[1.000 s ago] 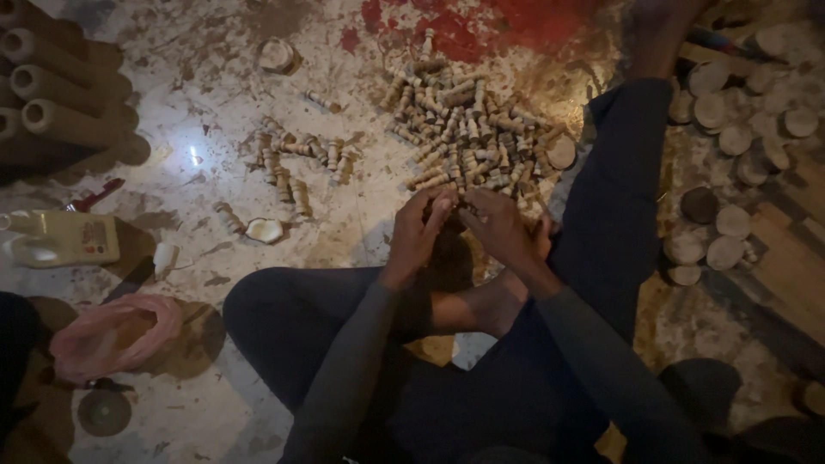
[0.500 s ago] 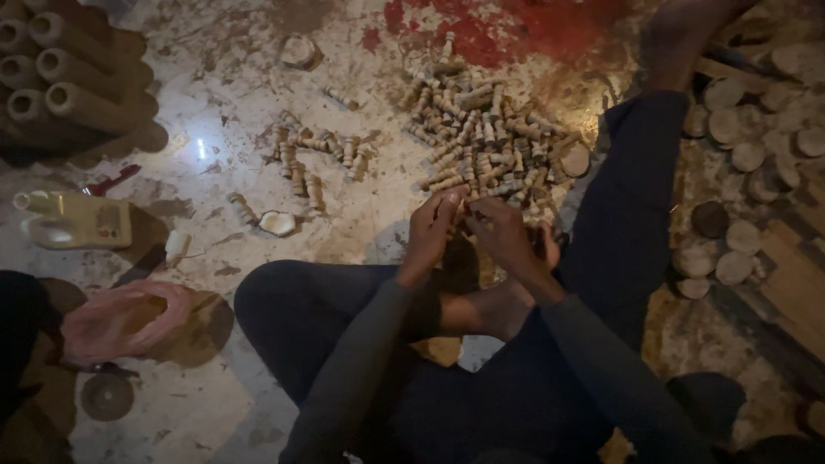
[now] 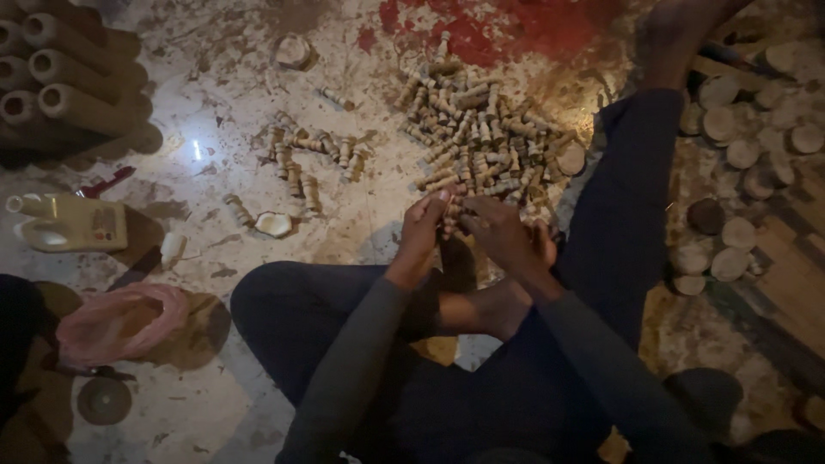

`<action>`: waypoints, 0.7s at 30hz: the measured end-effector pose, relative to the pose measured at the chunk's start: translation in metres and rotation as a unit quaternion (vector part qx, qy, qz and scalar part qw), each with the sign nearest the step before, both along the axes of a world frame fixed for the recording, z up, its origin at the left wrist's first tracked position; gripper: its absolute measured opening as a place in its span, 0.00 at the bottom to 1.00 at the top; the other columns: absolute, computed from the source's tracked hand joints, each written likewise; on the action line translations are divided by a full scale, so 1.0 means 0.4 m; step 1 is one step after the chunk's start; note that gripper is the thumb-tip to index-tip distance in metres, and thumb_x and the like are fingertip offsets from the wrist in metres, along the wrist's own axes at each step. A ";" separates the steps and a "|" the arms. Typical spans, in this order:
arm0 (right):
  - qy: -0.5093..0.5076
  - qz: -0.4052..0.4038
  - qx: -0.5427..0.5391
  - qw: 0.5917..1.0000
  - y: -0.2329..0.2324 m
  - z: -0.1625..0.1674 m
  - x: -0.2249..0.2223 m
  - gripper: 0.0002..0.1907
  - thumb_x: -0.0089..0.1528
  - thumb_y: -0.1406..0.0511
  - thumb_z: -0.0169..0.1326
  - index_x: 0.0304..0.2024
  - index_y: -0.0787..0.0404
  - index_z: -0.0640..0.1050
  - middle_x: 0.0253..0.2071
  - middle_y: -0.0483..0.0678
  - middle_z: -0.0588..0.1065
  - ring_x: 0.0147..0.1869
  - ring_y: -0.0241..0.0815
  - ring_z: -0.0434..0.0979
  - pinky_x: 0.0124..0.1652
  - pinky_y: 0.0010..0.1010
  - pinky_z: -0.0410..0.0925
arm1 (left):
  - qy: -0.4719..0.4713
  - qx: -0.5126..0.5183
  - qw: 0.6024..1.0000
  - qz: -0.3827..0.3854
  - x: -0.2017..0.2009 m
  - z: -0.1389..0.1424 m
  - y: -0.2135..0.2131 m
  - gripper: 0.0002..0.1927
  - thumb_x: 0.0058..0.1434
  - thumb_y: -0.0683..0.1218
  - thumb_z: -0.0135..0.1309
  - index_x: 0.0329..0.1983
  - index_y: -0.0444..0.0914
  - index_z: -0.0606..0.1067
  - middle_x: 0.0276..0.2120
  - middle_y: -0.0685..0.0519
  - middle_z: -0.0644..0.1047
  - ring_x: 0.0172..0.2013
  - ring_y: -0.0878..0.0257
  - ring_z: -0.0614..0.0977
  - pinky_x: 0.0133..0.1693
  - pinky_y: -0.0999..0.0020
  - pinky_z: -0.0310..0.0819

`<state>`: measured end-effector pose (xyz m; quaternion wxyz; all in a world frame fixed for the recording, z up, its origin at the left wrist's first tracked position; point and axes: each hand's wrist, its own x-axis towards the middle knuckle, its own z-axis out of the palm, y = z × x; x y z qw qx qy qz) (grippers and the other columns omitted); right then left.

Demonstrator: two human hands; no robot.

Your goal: The person sits on the floor and repeatedly picks up small wooden pieces, then joins them together by hand. The person handles the pieces one at a time, aligning and pressing them to form connected units.

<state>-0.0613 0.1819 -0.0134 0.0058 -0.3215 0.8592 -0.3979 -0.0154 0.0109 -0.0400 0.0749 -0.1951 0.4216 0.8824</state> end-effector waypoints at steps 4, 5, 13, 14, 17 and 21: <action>-0.023 -0.032 -0.024 0.999 -0.007 0.020 -0.001 0.12 0.62 0.69 0.64 0.46 0.69 0.79 0.40 0.57 0.79 0.41 0.49 0.81 0.37 0.37 0.72 | 0.007 0.125 0.992 -0.007 0.011 0.013 -0.008 0.18 0.71 0.55 0.54 0.56 0.40 0.77 0.32 0.60 0.71 0.31 0.69 0.73 0.33 0.72 0.69; -0.037 -0.033 -0.021 0.999 -0.003 0.021 -0.004 0.11 0.63 0.70 0.63 0.45 0.69 0.79 0.39 0.56 0.79 0.40 0.48 0.81 0.37 0.37 0.72 | 0.024 0.151 0.988 -0.018 0.014 0.020 -0.011 0.17 0.73 0.55 0.54 0.53 0.39 0.76 0.34 0.59 0.72 0.33 0.68 0.74 0.35 0.71 0.70; -0.064 -0.021 -0.018 0.998 0.017 0.011 -0.025 0.09 0.63 0.70 0.64 0.43 0.70 0.80 0.34 0.55 0.77 0.34 0.45 0.77 0.34 0.35 0.69 | 0.049 0.130 0.989 -0.053 0.021 0.046 -0.021 0.17 0.73 0.58 0.53 0.49 0.41 0.77 0.32 0.60 0.72 0.33 0.69 0.73 0.35 0.70 0.70; -0.047 -0.008 -0.038 0.998 0.020 0.010 -0.025 0.10 0.63 0.71 0.63 0.45 0.69 0.80 0.36 0.55 0.78 0.36 0.45 0.78 0.35 0.35 0.70 | 0.053 0.096 0.992 -0.055 0.019 0.042 -0.022 0.17 0.72 0.58 0.53 0.50 0.40 0.77 0.32 0.60 0.72 0.32 0.70 0.73 0.35 0.71 0.70; -0.058 0.000 -0.030 0.998 0.029 0.001 -0.025 0.08 0.62 0.71 0.63 0.43 0.69 0.80 0.35 0.54 0.77 0.35 0.43 0.77 0.34 0.35 0.69 | 0.055 -0.051 0.995 -0.060 0.005 0.026 -0.011 0.20 0.70 0.57 0.55 0.55 0.38 0.79 0.31 0.60 0.75 0.30 0.71 0.72 0.33 0.73 0.67; -0.100 -0.006 -0.042 0.994 0.028 -0.023 -0.018 0.07 0.64 0.70 0.63 0.40 0.69 0.79 0.32 0.54 0.77 0.34 0.42 0.77 0.34 0.35 0.68 | 0.059 -0.083 0.993 -0.055 0.000 0.009 -0.009 0.23 0.70 0.57 0.55 0.59 0.37 0.77 0.33 0.62 0.76 0.31 0.74 0.72 0.33 0.75 0.65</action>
